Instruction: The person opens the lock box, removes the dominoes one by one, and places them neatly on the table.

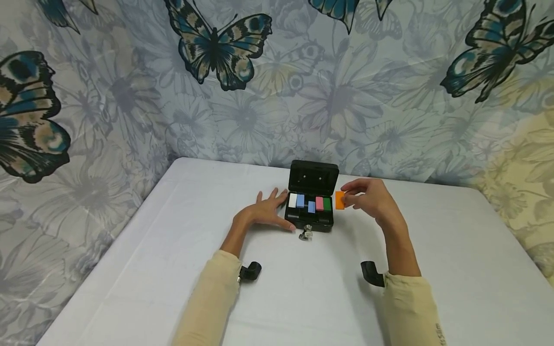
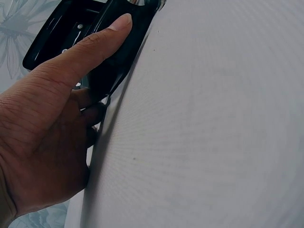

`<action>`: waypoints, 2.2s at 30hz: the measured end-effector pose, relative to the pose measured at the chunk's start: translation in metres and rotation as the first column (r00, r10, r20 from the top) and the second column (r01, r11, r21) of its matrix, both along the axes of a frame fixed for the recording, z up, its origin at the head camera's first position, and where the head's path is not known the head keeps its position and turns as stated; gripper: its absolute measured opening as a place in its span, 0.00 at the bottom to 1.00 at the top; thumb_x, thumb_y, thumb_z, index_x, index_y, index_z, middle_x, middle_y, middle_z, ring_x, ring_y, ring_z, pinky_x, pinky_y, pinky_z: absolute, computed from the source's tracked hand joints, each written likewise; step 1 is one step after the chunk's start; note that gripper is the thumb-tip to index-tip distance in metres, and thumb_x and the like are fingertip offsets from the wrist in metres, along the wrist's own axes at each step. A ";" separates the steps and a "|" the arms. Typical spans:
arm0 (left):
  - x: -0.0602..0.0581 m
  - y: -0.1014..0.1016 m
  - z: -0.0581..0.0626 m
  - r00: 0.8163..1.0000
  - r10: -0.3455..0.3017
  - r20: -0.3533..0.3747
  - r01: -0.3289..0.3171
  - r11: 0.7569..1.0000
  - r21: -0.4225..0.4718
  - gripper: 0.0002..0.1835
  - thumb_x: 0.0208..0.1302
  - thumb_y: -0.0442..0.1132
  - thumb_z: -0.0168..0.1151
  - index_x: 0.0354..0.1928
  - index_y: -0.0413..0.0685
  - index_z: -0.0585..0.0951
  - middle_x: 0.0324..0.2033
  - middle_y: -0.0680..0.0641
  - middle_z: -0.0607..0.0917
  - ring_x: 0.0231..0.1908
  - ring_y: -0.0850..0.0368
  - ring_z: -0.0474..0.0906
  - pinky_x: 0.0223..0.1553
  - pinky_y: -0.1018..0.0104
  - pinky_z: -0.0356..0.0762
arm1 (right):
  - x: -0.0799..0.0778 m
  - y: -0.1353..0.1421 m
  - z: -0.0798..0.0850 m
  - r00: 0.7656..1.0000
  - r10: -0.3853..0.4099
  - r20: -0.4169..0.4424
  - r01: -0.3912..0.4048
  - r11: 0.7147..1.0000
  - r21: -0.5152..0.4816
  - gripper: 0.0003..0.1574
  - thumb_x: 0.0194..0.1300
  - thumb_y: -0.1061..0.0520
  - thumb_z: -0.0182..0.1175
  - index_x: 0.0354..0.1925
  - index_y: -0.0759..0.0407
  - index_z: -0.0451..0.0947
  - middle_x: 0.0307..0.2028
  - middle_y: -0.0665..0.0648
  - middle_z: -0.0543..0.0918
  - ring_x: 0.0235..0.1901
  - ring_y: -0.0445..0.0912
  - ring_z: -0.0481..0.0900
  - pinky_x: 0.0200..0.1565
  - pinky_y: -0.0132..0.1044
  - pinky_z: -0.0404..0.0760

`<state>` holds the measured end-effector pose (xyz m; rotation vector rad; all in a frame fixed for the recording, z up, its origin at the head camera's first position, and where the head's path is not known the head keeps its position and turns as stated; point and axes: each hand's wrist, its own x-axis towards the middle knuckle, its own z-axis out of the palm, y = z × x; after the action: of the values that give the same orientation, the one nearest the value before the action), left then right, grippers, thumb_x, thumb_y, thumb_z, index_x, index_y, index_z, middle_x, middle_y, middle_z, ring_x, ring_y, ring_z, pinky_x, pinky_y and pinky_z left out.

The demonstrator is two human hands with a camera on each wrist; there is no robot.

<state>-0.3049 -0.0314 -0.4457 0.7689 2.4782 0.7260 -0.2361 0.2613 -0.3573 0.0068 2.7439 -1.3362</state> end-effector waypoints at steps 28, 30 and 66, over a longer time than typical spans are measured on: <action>-0.002 -0.001 -0.002 1.000 0.007 0.001 -0.007 1.000 -0.013 0.64 0.58 0.62 0.74 0.85 0.51 0.44 0.86 0.47 0.41 0.86 0.49 0.28 0.82 0.39 0.18 | -0.006 0.039 -0.014 0.985 -0.015 0.172 -0.009 0.990 0.140 0.23 0.68 0.63 0.63 0.59 0.74 0.79 0.42 0.64 0.89 0.37 0.48 0.88 0.43 0.38 0.86; -0.002 -0.001 -0.002 1.000 0.009 -0.001 -0.009 1.000 -0.010 0.64 0.59 0.62 0.73 0.85 0.51 0.44 0.86 0.47 0.41 0.86 0.49 0.29 0.82 0.39 0.18 | -0.006 0.040 -0.016 0.984 -0.013 0.176 -0.013 0.989 0.149 0.23 0.68 0.63 0.63 0.58 0.74 0.79 0.41 0.64 0.90 0.37 0.49 0.87 0.42 0.37 0.85; -0.001 -0.001 -0.004 1.000 -0.002 0.002 0.002 1.000 0.001 0.63 0.59 0.61 0.74 0.85 0.50 0.45 0.86 0.48 0.42 0.85 0.49 0.28 0.82 0.38 0.17 | -0.009 0.041 -0.041 0.973 -0.061 0.223 -0.013 0.949 0.315 0.24 0.58 0.67 0.61 0.53 0.74 0.82 0.42 0.68 0.87 0.34 0.51 0.79 0.33 0.35 0.76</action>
<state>-0.3060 -0.0328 -0.4497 0.7711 2.4748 0.7269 -0.2447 0.3027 -0.3981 0.2050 2.7265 -0.8257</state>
